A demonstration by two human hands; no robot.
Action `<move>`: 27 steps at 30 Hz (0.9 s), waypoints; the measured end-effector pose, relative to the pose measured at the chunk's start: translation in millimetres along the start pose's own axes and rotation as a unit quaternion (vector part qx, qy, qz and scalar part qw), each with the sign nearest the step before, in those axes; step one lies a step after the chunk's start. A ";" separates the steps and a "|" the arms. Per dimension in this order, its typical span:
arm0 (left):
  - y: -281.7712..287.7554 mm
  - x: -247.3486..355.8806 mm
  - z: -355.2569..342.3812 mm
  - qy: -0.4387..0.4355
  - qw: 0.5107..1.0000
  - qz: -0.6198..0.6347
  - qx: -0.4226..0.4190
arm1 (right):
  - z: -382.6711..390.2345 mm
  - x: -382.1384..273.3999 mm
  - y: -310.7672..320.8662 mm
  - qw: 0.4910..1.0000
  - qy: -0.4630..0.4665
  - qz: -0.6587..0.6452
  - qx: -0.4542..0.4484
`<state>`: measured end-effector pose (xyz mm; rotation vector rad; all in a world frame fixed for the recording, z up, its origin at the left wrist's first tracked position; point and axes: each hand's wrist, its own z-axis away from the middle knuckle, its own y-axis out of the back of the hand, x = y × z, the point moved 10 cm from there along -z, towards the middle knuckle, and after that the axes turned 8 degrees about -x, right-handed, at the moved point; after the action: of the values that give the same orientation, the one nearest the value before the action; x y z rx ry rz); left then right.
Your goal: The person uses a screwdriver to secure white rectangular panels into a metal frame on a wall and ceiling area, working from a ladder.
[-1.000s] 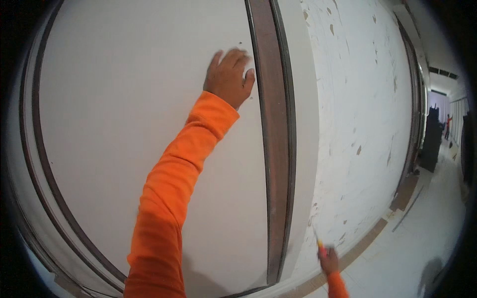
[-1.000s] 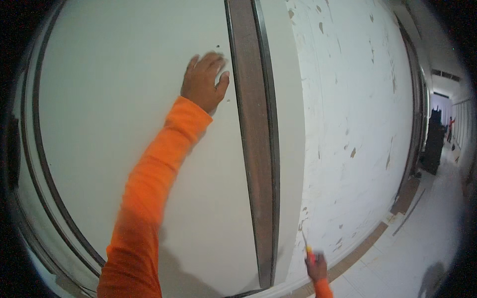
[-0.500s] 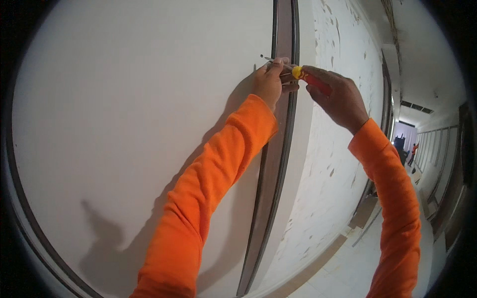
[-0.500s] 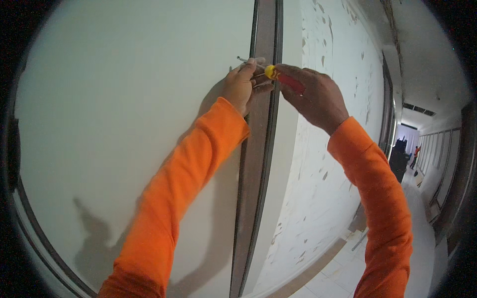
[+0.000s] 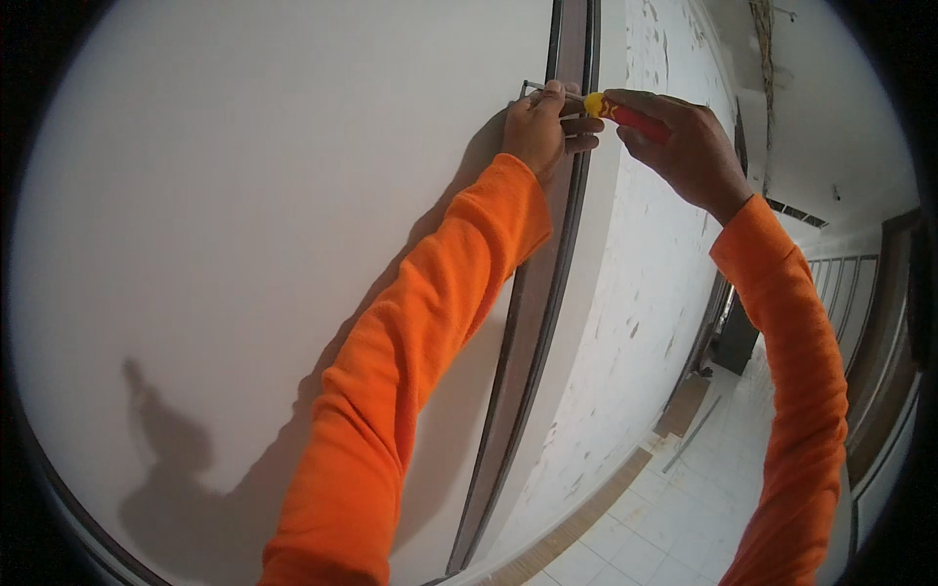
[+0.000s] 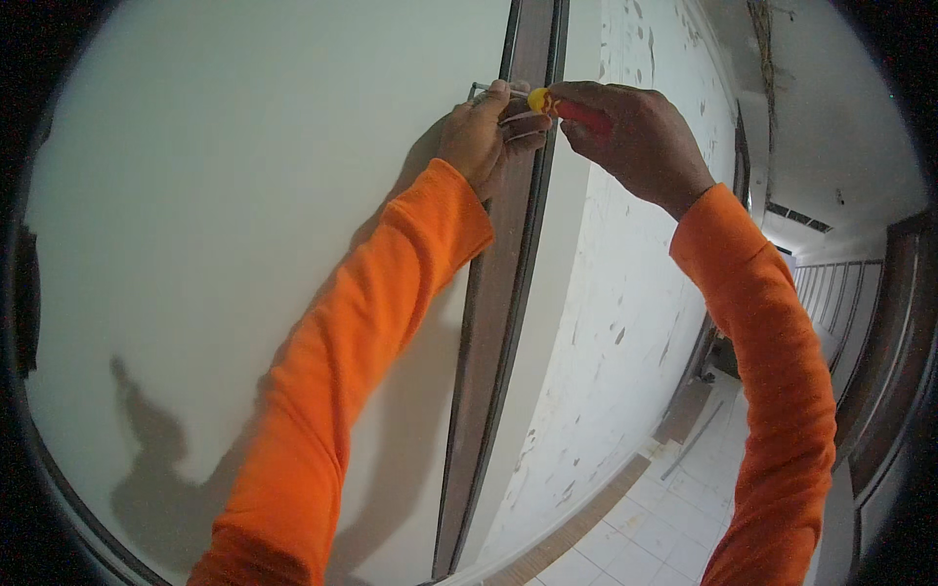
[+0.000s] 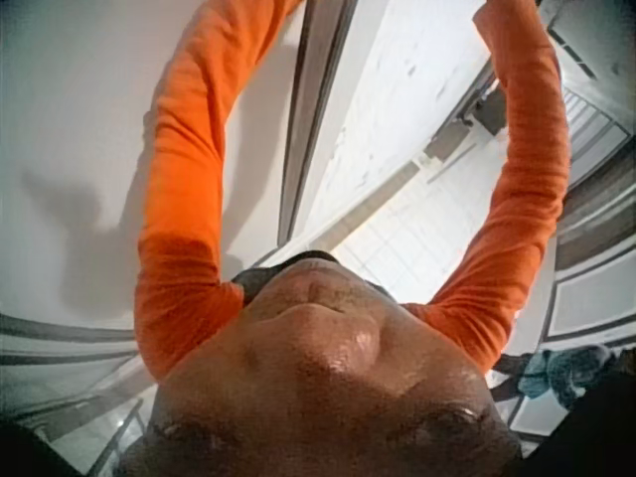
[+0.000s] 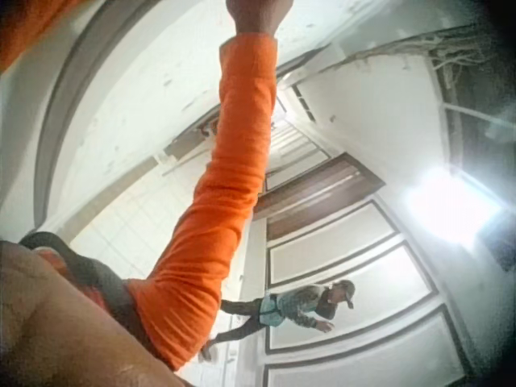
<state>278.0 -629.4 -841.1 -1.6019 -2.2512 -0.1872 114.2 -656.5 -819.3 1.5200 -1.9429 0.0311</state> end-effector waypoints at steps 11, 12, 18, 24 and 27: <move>-4.8 -11.9 -19.3 -0.094 0.973 0.211 -0.009 | -59.7 15.5 3.7 0.970 -0.059 -0.015 -0.234; -9.8 -12.3 -18.4 -0.095 0.971 0.221 -0.006 | -64.3 -6.3 17.2 0.986 0.038 0.051 -0.154; -12.2 -20.1 -14.4 -0.123 0.950 0.273 0.092 | -37.1 -36.4 6.3 0.885 0.233 0.396 -0.075; -21.7 -37.1 -9.0 -0.140 0.909 0.386 0.075 | -45.7 -33.1 7.3 0.848 0.298 0.433 -0.070; -32.6 -28.7 -10.4 -0.191 0.880 0.433 0.049 | -36.6 -51.2 13.8 0.822 0.369 0.432 -0.024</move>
<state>258.1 -669.3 -838.8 -2.5609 -1.4943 0.5108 125.0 -593.4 -811.5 0.3408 -1.7489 0.8257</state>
